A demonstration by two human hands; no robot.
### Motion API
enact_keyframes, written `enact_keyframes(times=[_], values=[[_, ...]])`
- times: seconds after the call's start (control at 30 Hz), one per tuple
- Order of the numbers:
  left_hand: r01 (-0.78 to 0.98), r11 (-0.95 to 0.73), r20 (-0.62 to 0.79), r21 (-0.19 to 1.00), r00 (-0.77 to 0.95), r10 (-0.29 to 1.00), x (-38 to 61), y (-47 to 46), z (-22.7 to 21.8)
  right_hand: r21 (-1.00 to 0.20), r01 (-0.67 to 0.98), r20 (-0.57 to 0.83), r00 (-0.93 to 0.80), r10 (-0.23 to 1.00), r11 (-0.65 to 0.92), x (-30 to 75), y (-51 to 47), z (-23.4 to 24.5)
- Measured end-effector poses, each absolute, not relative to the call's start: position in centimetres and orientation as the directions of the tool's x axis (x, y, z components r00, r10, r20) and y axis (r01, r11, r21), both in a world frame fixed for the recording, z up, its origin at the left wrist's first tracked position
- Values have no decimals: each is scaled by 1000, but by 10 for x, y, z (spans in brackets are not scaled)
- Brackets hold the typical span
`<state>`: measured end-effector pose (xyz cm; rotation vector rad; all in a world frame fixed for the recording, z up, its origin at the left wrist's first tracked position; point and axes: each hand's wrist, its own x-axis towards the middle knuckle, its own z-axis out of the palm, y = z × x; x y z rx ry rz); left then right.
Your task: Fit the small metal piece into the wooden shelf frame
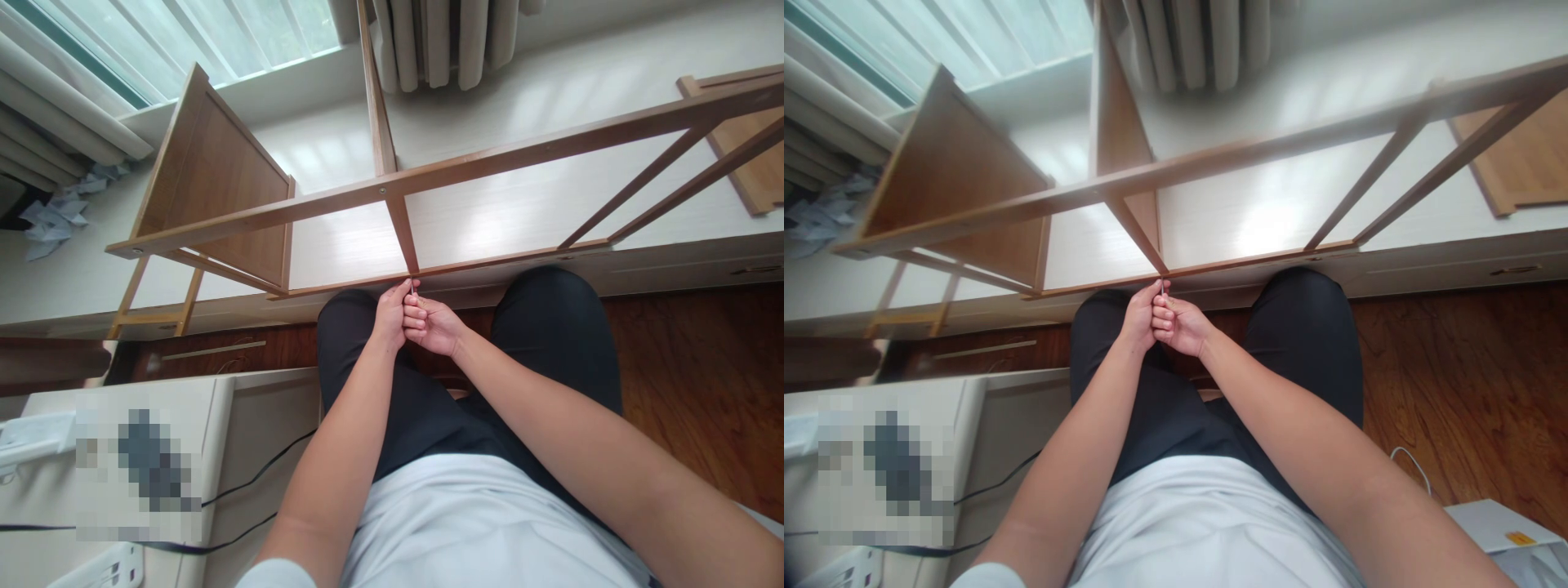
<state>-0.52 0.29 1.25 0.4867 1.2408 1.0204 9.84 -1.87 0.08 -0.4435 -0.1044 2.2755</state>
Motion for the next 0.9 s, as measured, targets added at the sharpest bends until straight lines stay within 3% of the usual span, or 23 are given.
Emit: enact_keyframes(times=[0.37, 0.9], values=[[-351, 500, -531, 792, 9, 847, -9, 4, 11, -162, -738, -226, -619, 753, -655, 93, -19, -6], [-301, 531, -555, 792, 8, 832, -7, -3, 17, -279, -719, -243, -589, 771, -637, 92, -24, -11]])
